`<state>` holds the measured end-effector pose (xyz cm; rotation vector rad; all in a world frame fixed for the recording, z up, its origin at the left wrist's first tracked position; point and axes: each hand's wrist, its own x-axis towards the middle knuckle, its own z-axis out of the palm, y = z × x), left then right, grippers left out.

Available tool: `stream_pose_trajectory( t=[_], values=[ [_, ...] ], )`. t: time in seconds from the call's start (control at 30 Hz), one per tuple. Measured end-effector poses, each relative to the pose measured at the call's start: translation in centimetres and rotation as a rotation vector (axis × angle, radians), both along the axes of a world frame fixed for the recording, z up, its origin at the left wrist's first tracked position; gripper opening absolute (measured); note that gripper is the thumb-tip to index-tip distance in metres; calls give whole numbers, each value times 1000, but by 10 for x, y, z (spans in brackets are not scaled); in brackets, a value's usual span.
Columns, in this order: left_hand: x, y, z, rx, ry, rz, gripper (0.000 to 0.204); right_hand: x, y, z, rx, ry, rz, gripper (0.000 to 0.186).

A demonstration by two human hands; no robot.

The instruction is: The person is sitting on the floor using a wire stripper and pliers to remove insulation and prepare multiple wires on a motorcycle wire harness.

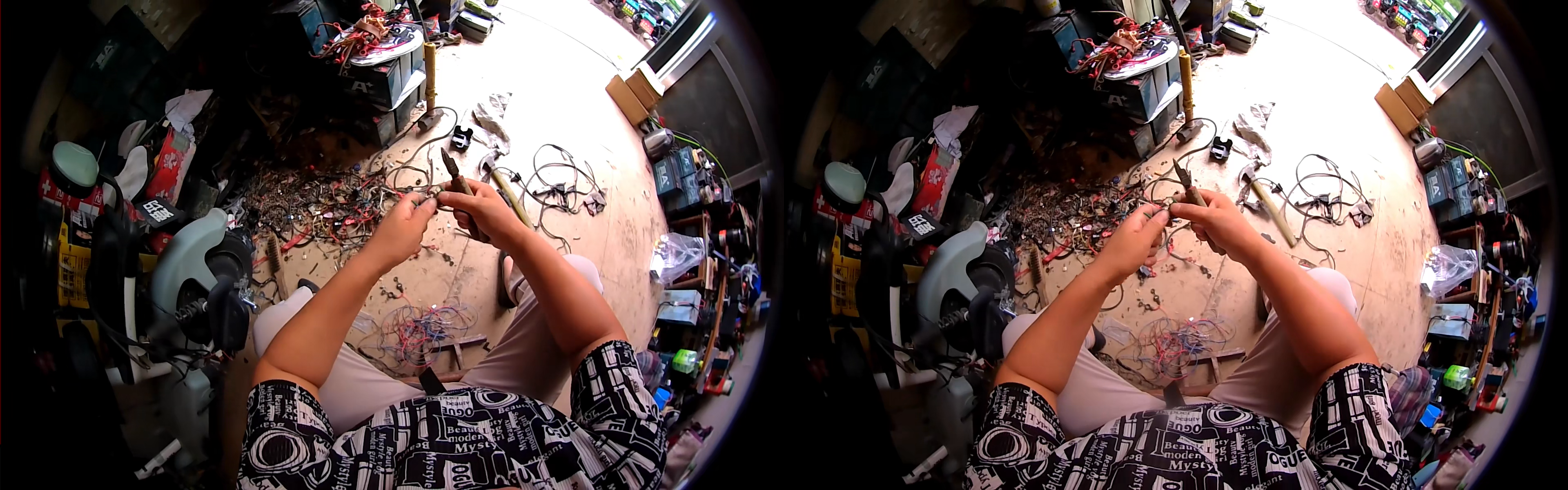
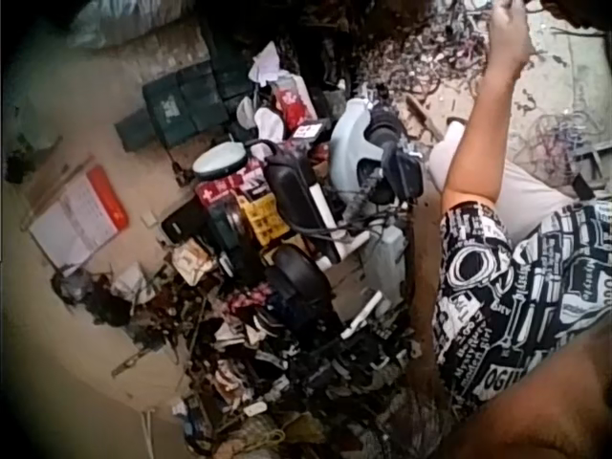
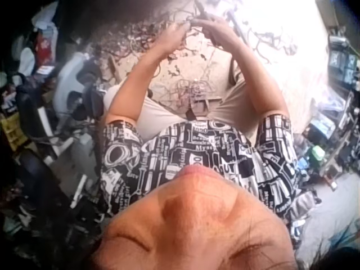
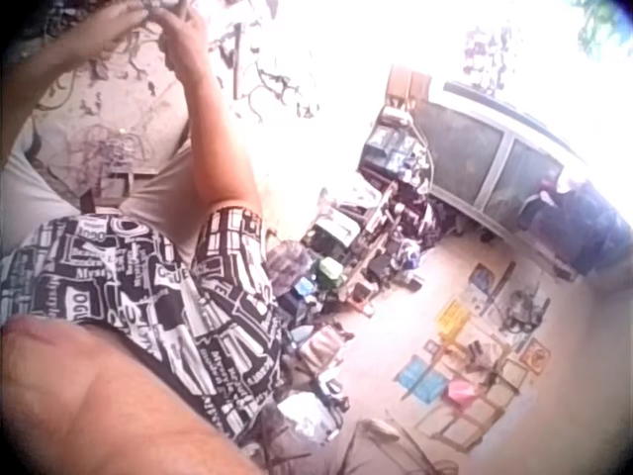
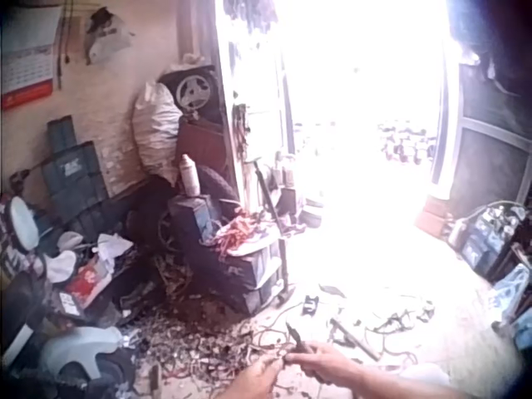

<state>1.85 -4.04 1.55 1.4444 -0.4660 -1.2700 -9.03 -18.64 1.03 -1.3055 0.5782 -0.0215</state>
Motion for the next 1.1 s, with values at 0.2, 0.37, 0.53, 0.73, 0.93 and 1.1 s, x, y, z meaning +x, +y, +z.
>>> stream_pose_trajectory(
  t=[0.2, 0.37, 0.53, 0.73, 0.93, 1.1],
  values=[
    [14, 4, -6, -77, 61, 209, 20, -4, 7, 19, -120, 170, 50, 36],
    [19, 3, -10, -106, 76, 268, 18, -9, 13, 6, -25, 219, 229, 34],
    [19, 4, -21, -80, -56, 233, 17, -8, 15, 13, -86, 328, 342, 36],
    [19, 4, -30, 28, -445, 189, 31, -8, 16, 10, -28, 303, 288, 38],
    [19, 4, -28, 13, -466, 179, 31, -9, 14, 11, 26, 288, 283, 41],
    [18, 5, -25, -6, -527, 174, 29, -8, 15, 15, 0, 280, 283, 42]
  ],
)
